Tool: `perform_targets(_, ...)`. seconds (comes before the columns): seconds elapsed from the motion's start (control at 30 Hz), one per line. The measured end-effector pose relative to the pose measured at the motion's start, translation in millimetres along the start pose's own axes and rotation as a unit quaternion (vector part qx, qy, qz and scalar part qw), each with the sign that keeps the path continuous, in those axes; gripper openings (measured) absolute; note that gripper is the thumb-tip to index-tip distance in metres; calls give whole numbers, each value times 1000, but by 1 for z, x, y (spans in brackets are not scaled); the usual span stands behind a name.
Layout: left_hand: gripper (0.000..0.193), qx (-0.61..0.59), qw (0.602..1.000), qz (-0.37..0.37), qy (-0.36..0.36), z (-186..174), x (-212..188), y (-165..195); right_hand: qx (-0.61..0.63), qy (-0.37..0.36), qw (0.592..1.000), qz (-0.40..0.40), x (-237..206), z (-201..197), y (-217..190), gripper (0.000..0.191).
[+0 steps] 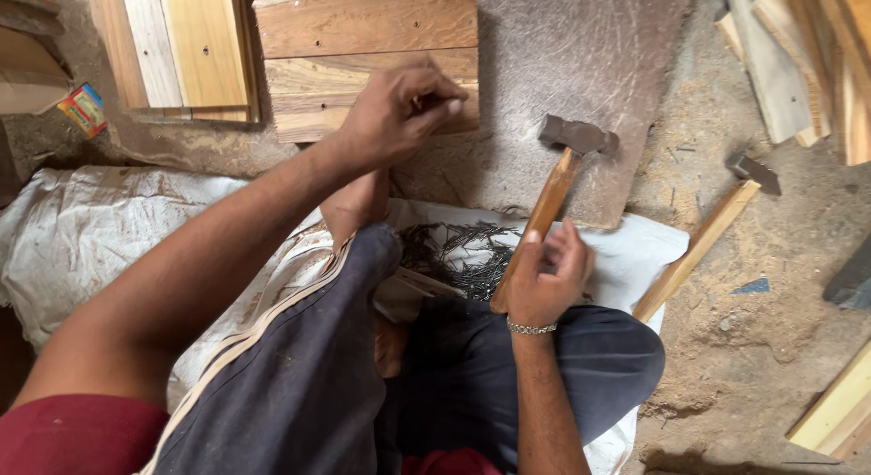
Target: The person assembles small wooden frames by nailing planks together using a hammer. They repeatedly position planks, insert nails, and hammer them into place, occasionally flipping the pieces to work on different sides.
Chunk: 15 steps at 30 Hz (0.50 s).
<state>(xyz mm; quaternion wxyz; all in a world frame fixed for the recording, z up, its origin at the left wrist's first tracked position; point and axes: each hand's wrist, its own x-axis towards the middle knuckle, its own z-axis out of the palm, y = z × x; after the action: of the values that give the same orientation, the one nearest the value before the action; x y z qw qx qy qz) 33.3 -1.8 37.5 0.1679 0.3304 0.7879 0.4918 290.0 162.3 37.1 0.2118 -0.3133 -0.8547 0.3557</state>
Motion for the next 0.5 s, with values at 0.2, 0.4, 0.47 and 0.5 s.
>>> perform_targets(0.2,10,65,990,124,28,6,19,-35,168,-134,973,87,72,47,-52,27)
perform_targets(0.4,17,32,988,144,36,15,26,-52,146,-265,936,181,119,104,-67,36)
perform_targets(0.47,18,35,988,147,43,14,24,-52,197,-272,924,184,120,112,-67,38)
perform_targets(0.5,16,58,985,153,51,14,23,-51,202,-255,931,167,119,113,-66,38)
